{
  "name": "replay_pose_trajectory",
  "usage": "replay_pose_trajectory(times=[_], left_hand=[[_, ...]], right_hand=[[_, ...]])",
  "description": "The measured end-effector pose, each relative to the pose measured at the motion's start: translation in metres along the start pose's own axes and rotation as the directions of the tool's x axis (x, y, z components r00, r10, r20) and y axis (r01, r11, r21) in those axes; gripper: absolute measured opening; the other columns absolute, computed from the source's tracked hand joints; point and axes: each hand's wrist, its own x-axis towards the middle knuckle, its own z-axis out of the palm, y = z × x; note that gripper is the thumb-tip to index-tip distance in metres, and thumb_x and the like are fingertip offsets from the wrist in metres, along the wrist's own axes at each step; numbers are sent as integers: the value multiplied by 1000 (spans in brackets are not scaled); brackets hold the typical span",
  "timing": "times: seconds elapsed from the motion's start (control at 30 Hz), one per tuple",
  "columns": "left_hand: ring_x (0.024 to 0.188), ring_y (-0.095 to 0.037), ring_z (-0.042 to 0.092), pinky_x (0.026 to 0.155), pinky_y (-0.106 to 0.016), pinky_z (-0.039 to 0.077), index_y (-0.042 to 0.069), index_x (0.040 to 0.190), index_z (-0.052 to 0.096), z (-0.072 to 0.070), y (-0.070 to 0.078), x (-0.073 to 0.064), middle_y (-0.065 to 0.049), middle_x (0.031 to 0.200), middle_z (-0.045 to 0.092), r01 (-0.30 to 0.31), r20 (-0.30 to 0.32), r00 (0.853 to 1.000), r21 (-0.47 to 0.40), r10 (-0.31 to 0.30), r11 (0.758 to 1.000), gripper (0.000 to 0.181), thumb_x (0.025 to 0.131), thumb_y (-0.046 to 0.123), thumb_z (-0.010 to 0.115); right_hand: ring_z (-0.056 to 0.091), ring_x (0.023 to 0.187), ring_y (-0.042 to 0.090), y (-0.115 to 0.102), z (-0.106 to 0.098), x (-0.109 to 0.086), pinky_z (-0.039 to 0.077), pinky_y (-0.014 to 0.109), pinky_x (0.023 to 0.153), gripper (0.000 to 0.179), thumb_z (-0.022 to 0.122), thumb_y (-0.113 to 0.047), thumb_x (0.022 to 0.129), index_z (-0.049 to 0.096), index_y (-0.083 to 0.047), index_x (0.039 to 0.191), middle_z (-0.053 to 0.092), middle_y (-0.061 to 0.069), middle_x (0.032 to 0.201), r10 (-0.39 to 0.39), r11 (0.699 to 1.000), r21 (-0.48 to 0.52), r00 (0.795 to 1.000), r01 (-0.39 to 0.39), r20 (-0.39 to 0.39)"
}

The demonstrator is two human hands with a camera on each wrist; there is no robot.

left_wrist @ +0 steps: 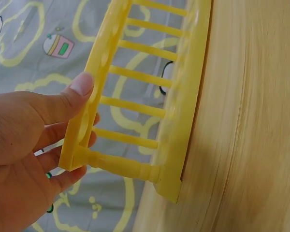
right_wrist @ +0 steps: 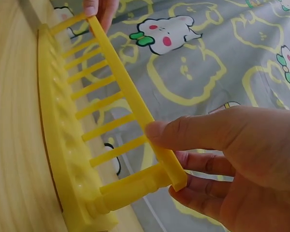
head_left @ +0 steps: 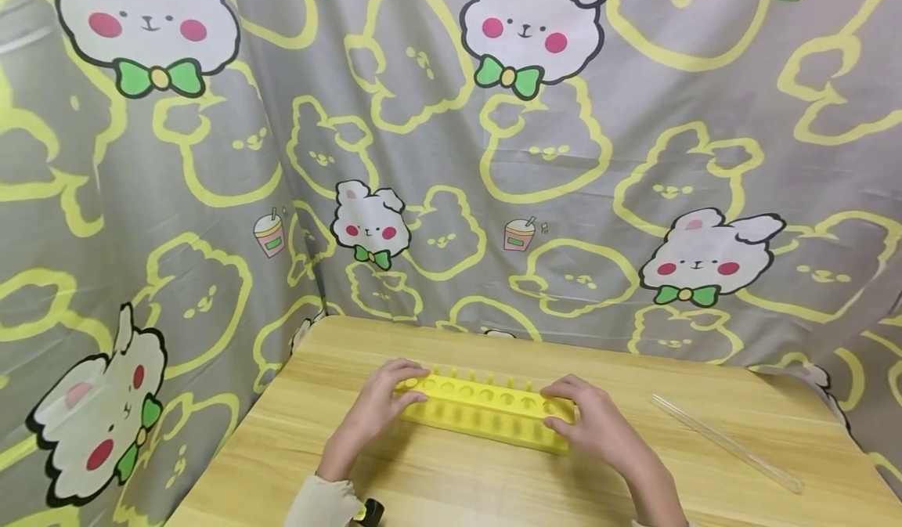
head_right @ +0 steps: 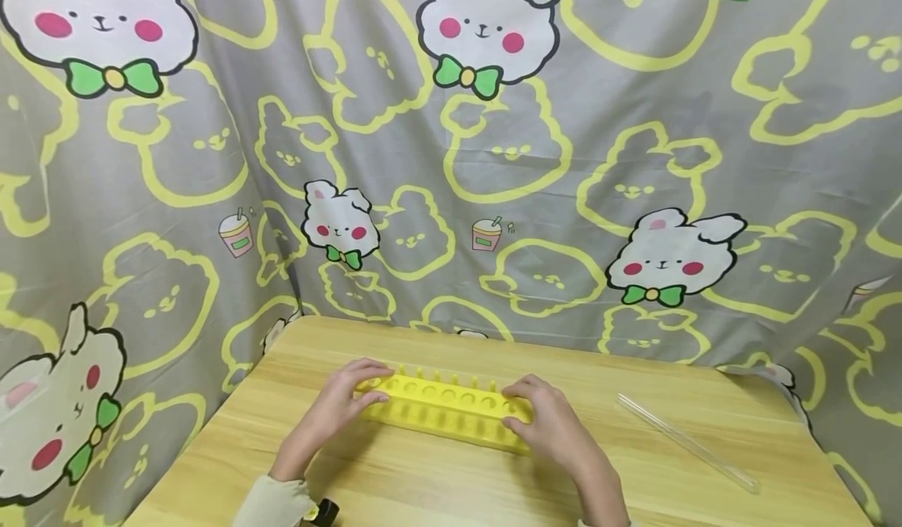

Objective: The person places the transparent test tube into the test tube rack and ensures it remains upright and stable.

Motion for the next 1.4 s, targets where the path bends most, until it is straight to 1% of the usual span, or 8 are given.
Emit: replay_pose_trajectory(times=[0.17, 0.27, 0.47, 0.7, 0.93, 1.03, 1.27, 1.4], left_hand=[[113, -29, 65, 98, -46, 56, 1, 118, 74, 6, 4, 2, -9, 118, 71, 16, 14, 1000, -3, -16, 1000, 38, 83, 10, 84], [114, -28, 65, 98, -46, 56, 2, 118, 75, 9, 7, 3, -7, 118, 71, 19, 16, 1000, -2, -19, 1000, 37, 83, 11, 84], [112, -28, 65, 99, -45, 55, 1, 118, 75, 12, 11, 8, -9, 117, 71, -5, 15, 1000, -10, 5, 1000, 38, 82, 10, 84], [112, -28, 66, 99, -45, 56, 2, 118, 75, 18, 16, 13, -8, 117, 71, 2, 25, 1000, -14, -1, 1000, 38, 83, 13, 84], [110, -28, 66, 97, -44, 56, 1, 117, 75, 22, 20, 18, -9, 116, 71, -17, 23, 1000, -14, 17, 1000, 38, 82, 12, 85], [110, -28, 66, 98, -44, 56, 1, 116, 75, 24, 21, 21, -9, 116, 71, -22, 21, 1000, -12, 22, 1000, 38, 81, 12, 86], [110, -29, 66, 99, -45, 56, -1, 117, 74, 28, 23, 26, -10, 115, 71, -20, 35, 999, -48, 22, 999, 37, 82, 9, 85], [111, -30, 66, 98, -45, 56, -1, 117, 74, 30, 24, 29, -10, 115, 71, -18, 41, 999, -53, 20, 998, 37, 83, 10, 84]], right_hand=[[67, 106, 28, 4, -8, -3, 58, 50, 92, 34, 84, -7, 84, 74, -5, 117, 69, -1, 111, -5, 1000, 9, 1000, 5, 11], [67, 107, 29, 6, -11, -5, 57, 51, 92, 34, 84, -7, 84, 74, -6, 117, 69, -1, 112, 6, 1000, 18, 1000, -6, 16], [66, 109, 30, 10, -17, -7, 57, 50, 92, 36, 85, -6, 84, 74, -6, 118, 68, -2, 113, 18, 999, 28, 1000, -19, 17], [66, 109, 29, 13, -22, -10, 57, 49, 92, 37, 85, -3, 82, 74, -6, 117, 69, -1, 113, 48, 999, 19, 999, -48, 9], [65, 110, 31, 16, -27, -12, 57, 51, 93, 36, 84, -1, 82, 75, -5, 117, 68, -1, 113, 67, 998, 12, 998, -67, 1], [65, 111, 32, 18, -29, -13, 56, 52, 94, 37, 84, -1, 82, 74, -5, 117, 68, 0, 114, 65, 998, 10, 998, -65, -1], [65, 110, 33, 24, -31, -14, 56, 53, 94, 37, 84, 0, 82, 74, -4, 117, 68, 0, 113, 55, 998, -6, 998, -55, -18], [65, 110, 34, 25, -32, -15, 56, 54, 93, 36, 83, 1, 81, 74, -3, 117, 68, 2, 114, 45, 999, -11, 998, -45, -33]])
